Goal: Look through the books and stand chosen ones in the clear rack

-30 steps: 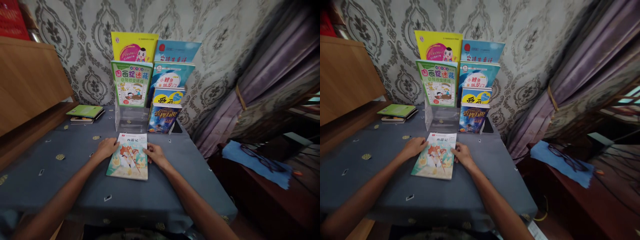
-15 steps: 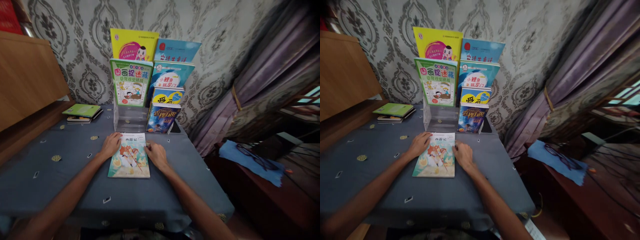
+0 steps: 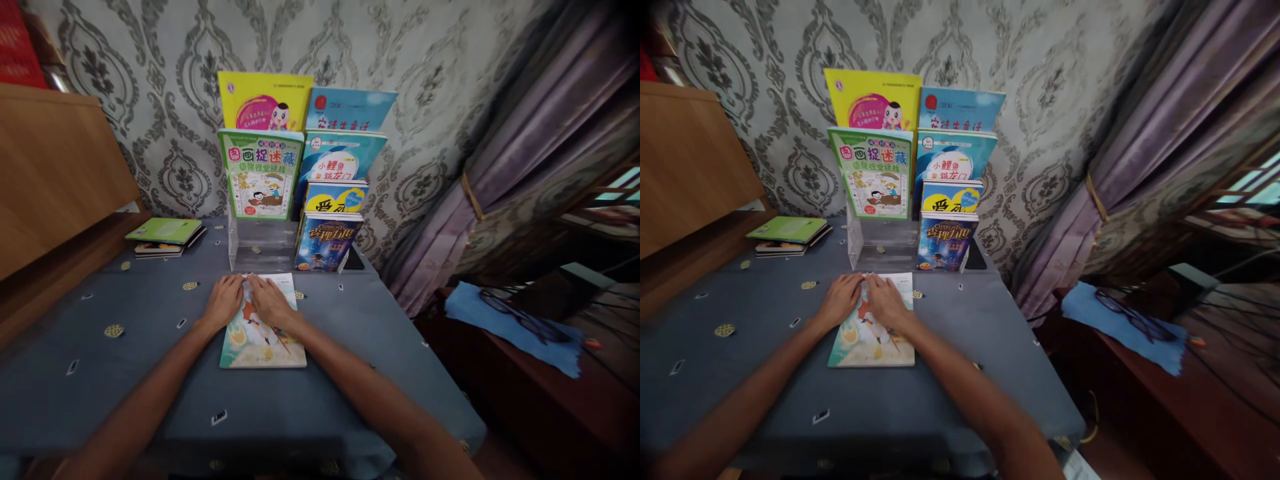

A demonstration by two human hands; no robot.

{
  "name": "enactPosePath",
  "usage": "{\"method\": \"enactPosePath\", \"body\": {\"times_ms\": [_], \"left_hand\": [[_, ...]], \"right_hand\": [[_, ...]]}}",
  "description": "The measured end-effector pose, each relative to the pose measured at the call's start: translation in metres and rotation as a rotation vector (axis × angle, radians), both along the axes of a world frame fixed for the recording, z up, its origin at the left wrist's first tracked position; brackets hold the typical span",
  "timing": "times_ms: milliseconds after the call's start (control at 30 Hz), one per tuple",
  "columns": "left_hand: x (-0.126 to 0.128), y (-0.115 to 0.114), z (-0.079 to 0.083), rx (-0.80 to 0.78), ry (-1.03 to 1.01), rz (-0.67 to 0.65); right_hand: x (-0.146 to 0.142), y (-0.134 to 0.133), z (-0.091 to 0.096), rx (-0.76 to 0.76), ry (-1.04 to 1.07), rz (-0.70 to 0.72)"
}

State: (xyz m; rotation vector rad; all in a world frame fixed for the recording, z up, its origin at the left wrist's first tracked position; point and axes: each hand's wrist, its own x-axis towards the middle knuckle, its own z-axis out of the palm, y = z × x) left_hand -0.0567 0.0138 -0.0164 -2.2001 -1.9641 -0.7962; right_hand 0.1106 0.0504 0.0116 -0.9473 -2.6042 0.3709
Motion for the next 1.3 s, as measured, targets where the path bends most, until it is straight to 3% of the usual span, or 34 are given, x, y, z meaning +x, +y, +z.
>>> {"method": "enactPosePath", "body": {"times_ms": [233,500,667,900,1033,1300], "left_hand": [[0.004,-0.003,0.007,-0.035,0.008,0.011],[0.005,-0.006,0.018,-0.090,0.143,0.018],[0.014,0.002,0.032,-0.160,0.281,-0.119],[0.070,0.014,0.032,-0.170,0.166,-0.489],[0.080,-0.004,0.031,-0.183,0.118,-0.627],[0.078,-0.069,0.040,-0.227,0.091,-0.828]], "right_hand": [[0.065,0.020,-0.010,-0.018,0.054,-0.154],[0.074,0.035,-0.026,-0.088,0.262,-0.180],[0.079,0.046,-0.028,-0.165,0.335,-0.187],[0.083,0.059,-0.035,-0.207,0.393,-0.134],[0.084,0.055,-0.034,-0.181,0.349,-0.114],[0.083,0.049,-0.032,-0.143,0.289,-0.119]]}}
